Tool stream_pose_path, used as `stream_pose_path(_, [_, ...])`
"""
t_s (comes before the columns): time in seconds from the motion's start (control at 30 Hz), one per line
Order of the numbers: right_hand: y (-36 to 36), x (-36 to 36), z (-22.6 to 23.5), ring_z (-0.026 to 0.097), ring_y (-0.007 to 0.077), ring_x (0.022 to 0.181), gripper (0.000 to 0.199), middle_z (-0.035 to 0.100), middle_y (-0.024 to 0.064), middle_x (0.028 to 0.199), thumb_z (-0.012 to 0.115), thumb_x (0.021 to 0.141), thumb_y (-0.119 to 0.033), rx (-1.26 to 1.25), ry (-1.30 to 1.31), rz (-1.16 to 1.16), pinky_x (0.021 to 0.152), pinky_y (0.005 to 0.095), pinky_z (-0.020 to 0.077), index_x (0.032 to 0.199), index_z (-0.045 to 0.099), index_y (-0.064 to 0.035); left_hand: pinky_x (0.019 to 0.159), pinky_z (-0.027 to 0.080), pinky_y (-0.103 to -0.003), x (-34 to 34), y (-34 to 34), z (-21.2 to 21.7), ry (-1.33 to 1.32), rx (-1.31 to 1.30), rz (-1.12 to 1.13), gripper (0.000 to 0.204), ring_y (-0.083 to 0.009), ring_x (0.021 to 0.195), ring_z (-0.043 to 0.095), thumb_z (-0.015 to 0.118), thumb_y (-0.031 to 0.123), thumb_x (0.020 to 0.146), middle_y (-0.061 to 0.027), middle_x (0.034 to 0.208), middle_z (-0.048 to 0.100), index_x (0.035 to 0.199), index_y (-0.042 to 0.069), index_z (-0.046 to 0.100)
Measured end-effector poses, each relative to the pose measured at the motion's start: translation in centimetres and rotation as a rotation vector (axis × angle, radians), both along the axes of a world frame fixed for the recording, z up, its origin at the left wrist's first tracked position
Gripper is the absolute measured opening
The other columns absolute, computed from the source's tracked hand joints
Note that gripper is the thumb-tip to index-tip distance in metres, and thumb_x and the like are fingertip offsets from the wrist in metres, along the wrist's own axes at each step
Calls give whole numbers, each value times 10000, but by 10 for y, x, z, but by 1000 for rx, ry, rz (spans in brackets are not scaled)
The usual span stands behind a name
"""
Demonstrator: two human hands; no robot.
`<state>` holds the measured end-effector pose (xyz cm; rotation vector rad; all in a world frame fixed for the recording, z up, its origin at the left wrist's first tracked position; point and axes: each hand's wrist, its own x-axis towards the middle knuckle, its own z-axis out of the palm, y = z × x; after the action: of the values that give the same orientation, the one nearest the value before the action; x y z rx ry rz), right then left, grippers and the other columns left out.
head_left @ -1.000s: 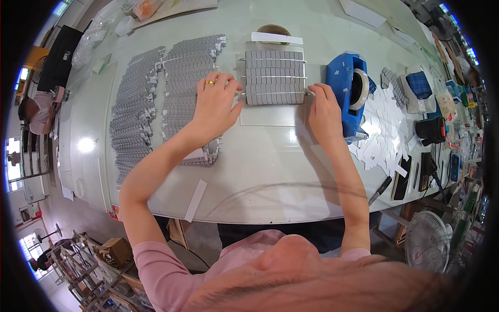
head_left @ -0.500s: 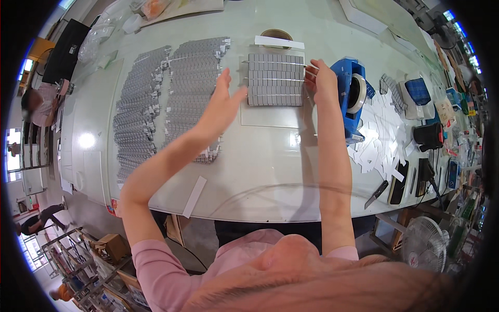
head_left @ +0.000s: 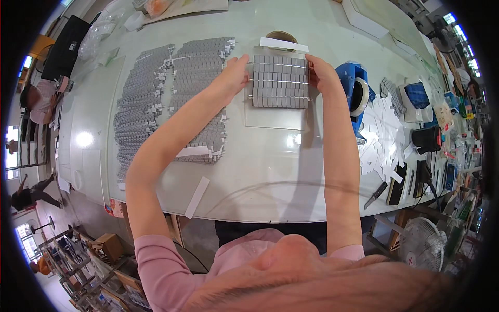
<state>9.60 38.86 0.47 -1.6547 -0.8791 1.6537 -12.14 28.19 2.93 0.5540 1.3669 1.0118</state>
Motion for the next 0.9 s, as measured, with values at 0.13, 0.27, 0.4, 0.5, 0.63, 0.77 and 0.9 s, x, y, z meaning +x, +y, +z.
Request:
stream_pose_path(0.13, [1,-2,3,618,159,741,226,649,37,847,600,897,-294,-6,-1,-10,661,310,512,910,641,-72,1022,387,-336,-2,1,3,-47,-85,-46,618,-243,1115,540,395,503,975,-182,1213,558,1332,-2,384])
stream_pose_path(0.27, [3,0,2,618,152,739,225,646,27,834,600,893,-303,0,10,-7,657,309,511,904,641,-82,931,454,-340,-1,0,5,-63,-75,-42,584,-218,1023,569,374,508,982,-146,1126,586,1279,10,437])
stream_pose_path(0.4, [3,2,-2,623,130,723,220,660,-2,784,598,898,-343,4,11,14,716,310,508,815,624,-141,846,489,-343,1,0,0,-111,-84,-26,577,-198,955,566,367,517,981,-117,1058,580,1249,13,453])
stream_pose_path(0.5, [-3,3,-1,618,127,708,223,653,0,772,611,891,-342,19,12,13,698,305,506,807,619,-136,823,494,-346,4,-3,-1,-102,-101,-20,576,-189,928,556,367,523,980,-104,1039,571,1234,15,460])
stream_pose_path(0.63, [-19,-1,12,614,153,653,201,654,32,807,604,886,-261,41,11,-31,605,307,512,880,644,-64,827,490,-346,3,-13,-6,-85,-113,-14,579,-186,942,542,376,528,977,-101,1056,560,1249,23,451])
stream_pose_path(0.77, [-31,6,16,600,138,641,192,640,17,768,629,883,-273,51,24,-29,595,290,493,838,635,-86,800,471,-370,4,-31,4,-123,-75,-33,580,-185,940,547,362,499,972,-95,1088,538,1414,140,253])
stream_pose_path(0.9, [-57,12,24,584,119,634,199,613,-17,726,672,865,-300,58,41,34,607,272,479,793,631,-118,841,469,-382,0,-61,16,-182,-28,-102,619,-206,974,545,372,509,973,-114,1126,534,1425,114,223])
